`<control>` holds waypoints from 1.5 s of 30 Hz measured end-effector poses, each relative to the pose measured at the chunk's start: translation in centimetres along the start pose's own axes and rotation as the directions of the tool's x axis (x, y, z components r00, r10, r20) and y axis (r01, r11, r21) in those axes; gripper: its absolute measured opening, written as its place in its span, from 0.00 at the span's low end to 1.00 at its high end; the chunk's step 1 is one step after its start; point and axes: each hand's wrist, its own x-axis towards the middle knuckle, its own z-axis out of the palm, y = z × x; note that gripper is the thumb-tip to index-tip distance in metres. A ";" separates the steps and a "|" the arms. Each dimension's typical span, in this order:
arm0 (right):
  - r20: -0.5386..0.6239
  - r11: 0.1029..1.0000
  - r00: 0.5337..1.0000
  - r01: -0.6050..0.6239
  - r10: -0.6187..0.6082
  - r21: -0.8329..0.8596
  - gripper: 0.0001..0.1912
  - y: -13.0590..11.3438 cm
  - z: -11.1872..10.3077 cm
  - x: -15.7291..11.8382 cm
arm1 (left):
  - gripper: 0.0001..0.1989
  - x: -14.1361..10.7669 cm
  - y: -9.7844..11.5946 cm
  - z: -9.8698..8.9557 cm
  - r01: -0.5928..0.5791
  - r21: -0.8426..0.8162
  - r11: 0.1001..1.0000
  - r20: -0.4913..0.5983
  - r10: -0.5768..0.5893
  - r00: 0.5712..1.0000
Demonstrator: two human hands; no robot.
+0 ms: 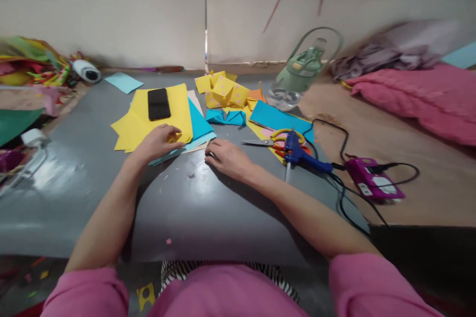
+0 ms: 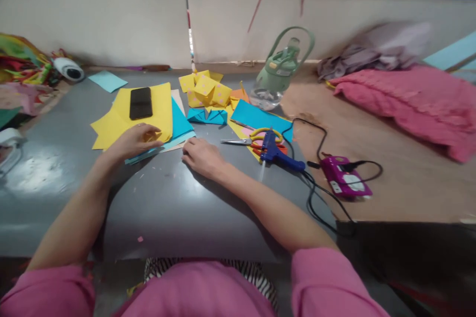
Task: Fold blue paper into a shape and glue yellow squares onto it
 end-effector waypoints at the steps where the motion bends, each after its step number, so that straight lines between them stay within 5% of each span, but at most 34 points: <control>1: -0.002 1.000 1.000 0.003 -0.003 0.004 0.09 0.0 0.0 0.1 | 0.28 0.1 0.0 0.2 -0.031 0.043 0.999 -0.008 0.032 0.999; 12: -0.014 1.000 1.000 -0.001 0.001 0.010 0.08 0.1 0.0 0.2 | 0.15 -0.1 0.6 0.6 -0.059 0.268 0.961 -0.044 0.074 0.996; 26: -0.022 1.000 1.000 -0.001 0.001 0.013 0.07 0.4 0.3 0.2 | 0.13 0.1 -1.0 -0.7 0.041 -0.009 0.999 -0.002 -0.042 0.999; 30: -0.010 1.000 1.000 -0.017 0.017 0.005 0.08 0.2 0.2 0.3 | 0.13 0.2 -0.6 -0.1 0.036 0.040 0.999 -0.148 -0.030 0.989; 34: -0.010 1.000 1.000 -0.016 0.016 0.010 0.08 0.2 0.2 0.4 | 0.14 0.6 -0.2 -0.6 0.138 0.039 0.990 -0.386 -0.112 0.916; 45: -0.017 1.000 1.000 -0.017 0.017 -0.006 0.09 0.3 -0.1 0.5 | 0.14 3.7 1.5 -7.5 0.234 0.133 0.963 -0.570 -0.119 0.813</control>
